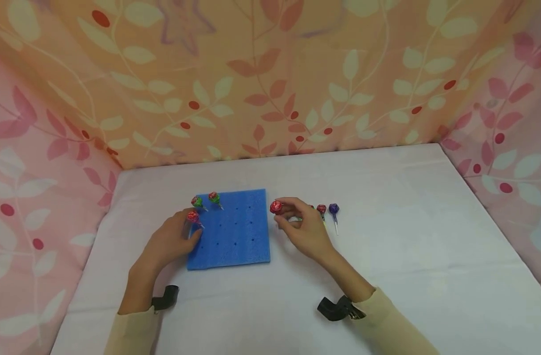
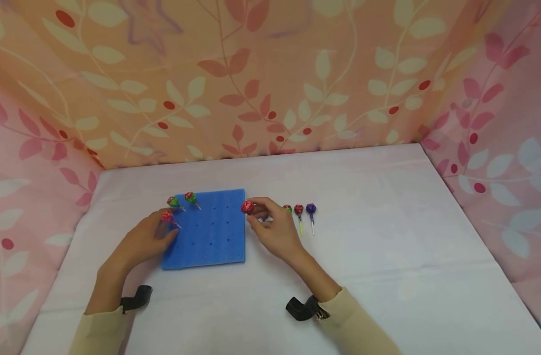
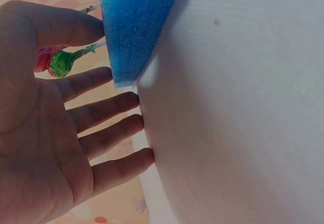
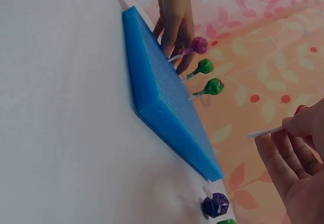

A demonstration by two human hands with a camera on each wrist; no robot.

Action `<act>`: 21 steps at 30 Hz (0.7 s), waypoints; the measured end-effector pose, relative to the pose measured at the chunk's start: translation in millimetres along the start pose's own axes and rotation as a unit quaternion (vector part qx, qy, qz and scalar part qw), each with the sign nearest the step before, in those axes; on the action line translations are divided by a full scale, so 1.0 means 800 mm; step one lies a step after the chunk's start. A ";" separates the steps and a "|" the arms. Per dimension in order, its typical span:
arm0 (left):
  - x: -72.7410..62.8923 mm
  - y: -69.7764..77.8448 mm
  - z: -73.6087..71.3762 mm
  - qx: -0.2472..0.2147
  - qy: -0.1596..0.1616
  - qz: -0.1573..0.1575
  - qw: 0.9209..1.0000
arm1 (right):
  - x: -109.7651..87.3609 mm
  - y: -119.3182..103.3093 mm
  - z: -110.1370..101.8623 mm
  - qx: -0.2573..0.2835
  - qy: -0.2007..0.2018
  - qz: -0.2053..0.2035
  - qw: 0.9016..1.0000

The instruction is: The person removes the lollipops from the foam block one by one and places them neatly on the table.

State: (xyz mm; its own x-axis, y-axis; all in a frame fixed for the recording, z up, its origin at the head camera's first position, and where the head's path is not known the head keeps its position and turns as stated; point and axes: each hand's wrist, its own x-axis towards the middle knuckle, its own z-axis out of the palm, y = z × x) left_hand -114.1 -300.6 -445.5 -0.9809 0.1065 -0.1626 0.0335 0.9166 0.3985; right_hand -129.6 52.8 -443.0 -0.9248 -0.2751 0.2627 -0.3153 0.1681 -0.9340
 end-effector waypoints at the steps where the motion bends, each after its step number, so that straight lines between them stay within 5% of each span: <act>1: 0.000 0.000 0.000 0.002 0.000 -0.001 1.000 | -0.001 0.000 -0.002 -0.004 0.003 0.000 1.000; 21: -0.001 0.000 0.001 0.005 0.000 -0.003 1.000 | -0.017 0.011 -0.031 -0.066 0.035 0.014 0.997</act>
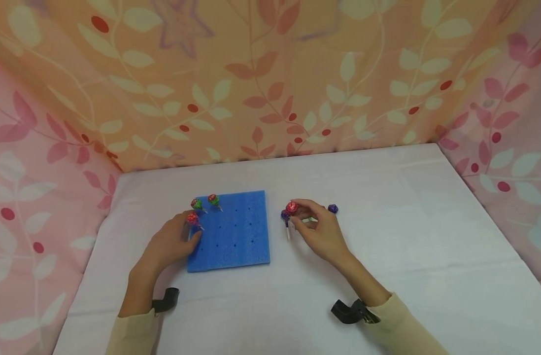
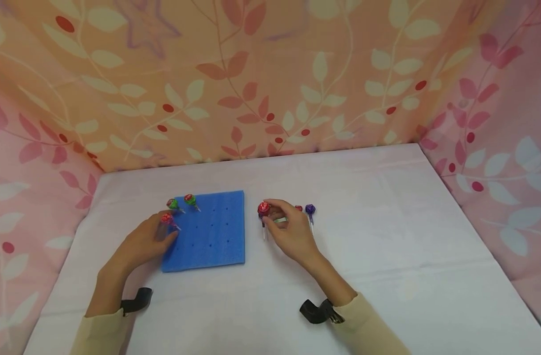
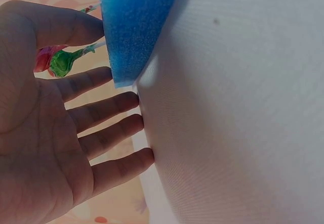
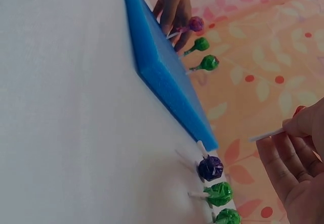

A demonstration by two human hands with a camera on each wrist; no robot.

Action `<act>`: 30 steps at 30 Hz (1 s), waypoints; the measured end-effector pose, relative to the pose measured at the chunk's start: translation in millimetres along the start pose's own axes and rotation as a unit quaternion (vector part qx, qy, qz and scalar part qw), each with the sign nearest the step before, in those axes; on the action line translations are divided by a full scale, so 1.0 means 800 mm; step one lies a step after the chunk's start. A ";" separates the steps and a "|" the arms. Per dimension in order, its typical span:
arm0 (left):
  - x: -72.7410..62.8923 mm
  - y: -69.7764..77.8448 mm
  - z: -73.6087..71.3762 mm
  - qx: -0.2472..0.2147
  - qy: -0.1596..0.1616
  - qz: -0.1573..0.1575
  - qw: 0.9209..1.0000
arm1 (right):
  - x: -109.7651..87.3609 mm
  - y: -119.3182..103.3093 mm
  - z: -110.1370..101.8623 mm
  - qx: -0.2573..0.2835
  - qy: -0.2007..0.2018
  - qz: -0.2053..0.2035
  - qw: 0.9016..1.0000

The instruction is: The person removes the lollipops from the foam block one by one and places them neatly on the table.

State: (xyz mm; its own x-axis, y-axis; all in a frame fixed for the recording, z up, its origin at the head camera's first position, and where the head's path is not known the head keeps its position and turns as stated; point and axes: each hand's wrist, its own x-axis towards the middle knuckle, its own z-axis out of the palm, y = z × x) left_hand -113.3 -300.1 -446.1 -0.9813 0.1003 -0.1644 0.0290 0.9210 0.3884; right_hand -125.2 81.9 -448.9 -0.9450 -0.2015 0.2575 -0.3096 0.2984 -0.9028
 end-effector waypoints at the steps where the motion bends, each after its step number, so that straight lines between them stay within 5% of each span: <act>1: 0.000 0.000 0.000 0.000 0.000 -0.001 1.000 | -0.001 0.001 -0.001 0.000 0.001 0.001 1.000; 30: -0.001 0.000 0.000 0.004 0.003 -0.002 1.000 | -0.022 0.031 -0.052 0.012 0.051 0.008 0.999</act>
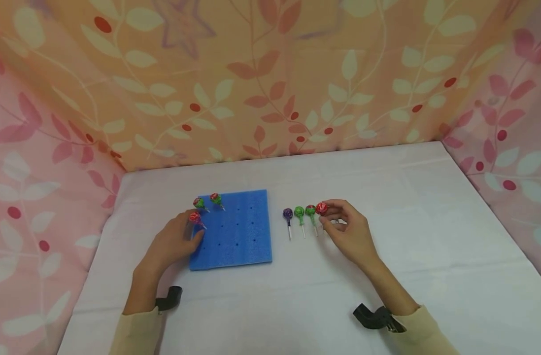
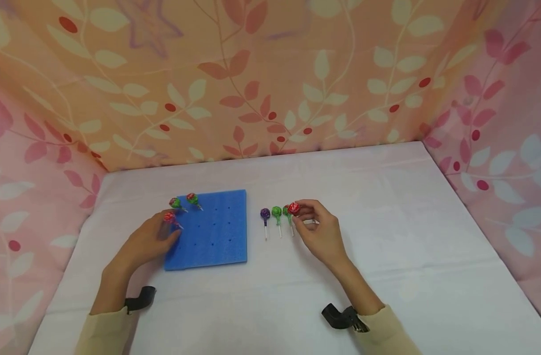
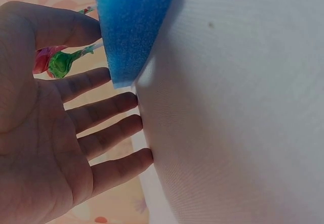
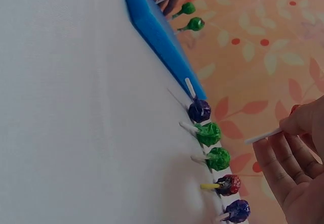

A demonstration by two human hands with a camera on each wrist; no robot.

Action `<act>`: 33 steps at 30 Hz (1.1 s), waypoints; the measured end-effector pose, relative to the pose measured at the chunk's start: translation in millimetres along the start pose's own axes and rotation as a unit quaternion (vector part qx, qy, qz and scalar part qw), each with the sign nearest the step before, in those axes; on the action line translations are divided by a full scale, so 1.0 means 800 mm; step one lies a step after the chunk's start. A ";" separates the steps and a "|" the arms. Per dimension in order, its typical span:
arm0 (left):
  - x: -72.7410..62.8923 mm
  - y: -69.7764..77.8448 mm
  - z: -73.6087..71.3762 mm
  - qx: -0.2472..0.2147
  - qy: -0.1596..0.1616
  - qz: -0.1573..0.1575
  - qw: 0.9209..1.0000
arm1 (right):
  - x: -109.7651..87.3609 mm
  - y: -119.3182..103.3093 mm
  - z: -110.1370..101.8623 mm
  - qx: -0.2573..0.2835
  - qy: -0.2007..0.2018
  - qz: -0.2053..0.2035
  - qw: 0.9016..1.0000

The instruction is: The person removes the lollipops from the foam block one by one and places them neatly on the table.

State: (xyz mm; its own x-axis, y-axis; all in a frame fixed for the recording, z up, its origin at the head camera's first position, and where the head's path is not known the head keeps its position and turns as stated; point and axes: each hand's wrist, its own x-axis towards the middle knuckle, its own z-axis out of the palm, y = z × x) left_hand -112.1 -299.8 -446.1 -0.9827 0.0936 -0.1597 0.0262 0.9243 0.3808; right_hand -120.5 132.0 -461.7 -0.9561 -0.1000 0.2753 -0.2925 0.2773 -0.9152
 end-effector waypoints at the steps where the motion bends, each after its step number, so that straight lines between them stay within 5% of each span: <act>1: 0.000 0.000 0.000 -0.001 -0.001 -0.001 1.000 | 0.001 0.001 -0.002 0.000 0.001 0.000 1.000; 16: -0.002 -0.001 0.002 -0.005 -0.001 0.002 1.000 | 0.008 0.023 -0.031 -0.009 0.023 0.007 1.000; 33: 0.000 0.001 0.000 -0.004 -0.006 -0.002 1.000 | 0.007 0.039 -0.039 -0.095 0.056 0.023 0.994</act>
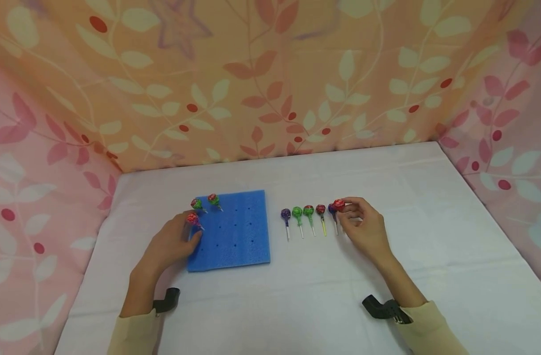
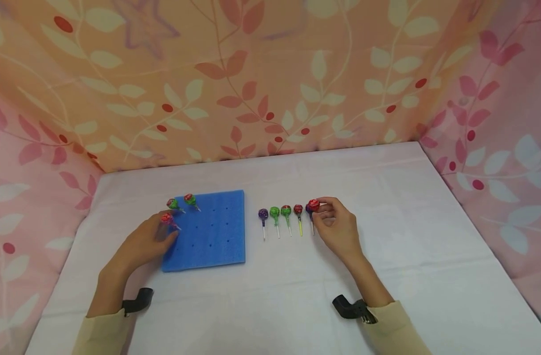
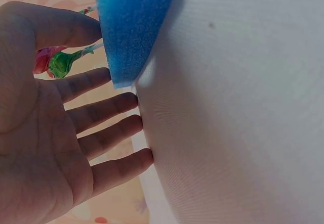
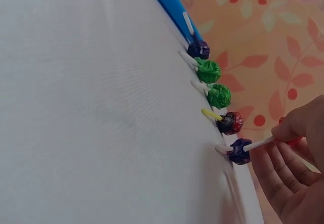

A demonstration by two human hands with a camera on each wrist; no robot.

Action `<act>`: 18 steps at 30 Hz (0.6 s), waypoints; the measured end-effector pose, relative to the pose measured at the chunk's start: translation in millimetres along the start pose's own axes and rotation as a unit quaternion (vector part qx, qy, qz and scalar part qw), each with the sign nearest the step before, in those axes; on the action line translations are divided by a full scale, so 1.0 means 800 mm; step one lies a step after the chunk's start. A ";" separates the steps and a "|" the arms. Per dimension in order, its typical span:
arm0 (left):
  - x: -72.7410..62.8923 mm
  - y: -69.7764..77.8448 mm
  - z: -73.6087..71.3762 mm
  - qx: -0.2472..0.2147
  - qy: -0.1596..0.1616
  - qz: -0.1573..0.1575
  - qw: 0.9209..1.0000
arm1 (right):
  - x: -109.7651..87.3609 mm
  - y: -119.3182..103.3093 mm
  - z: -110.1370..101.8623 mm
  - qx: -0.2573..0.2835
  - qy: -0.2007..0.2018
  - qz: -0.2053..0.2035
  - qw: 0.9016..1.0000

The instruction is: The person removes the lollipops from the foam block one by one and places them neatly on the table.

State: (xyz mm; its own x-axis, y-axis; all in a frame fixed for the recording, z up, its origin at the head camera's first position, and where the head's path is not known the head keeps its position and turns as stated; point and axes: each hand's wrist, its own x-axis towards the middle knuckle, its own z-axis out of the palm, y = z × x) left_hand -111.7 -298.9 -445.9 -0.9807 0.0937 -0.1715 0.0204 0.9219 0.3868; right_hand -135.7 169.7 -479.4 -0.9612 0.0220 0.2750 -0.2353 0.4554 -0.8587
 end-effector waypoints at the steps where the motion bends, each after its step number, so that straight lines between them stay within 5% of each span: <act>1: 0.000 0.000 0.000 0.001 0.000 0.001 1.000 | 0.000 0.001 -0.001 -0.006 0.003 0.000 1.000; 18: 0.001 -0.003 0.001 -0.005 0.000 0.003 1.000 | 0.000 0.013 -0.011 -0.105 0.004 0.031 0.994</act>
State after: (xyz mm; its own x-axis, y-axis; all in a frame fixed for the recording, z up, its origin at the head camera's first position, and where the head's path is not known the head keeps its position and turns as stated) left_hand -112.3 -300.6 -447.3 -0.9805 0.0998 -0.1694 0.0249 0.9177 0.3965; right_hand -137.2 182.0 -484.3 -0.9715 0.0631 0.2286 -0.1394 0.6280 -0.7656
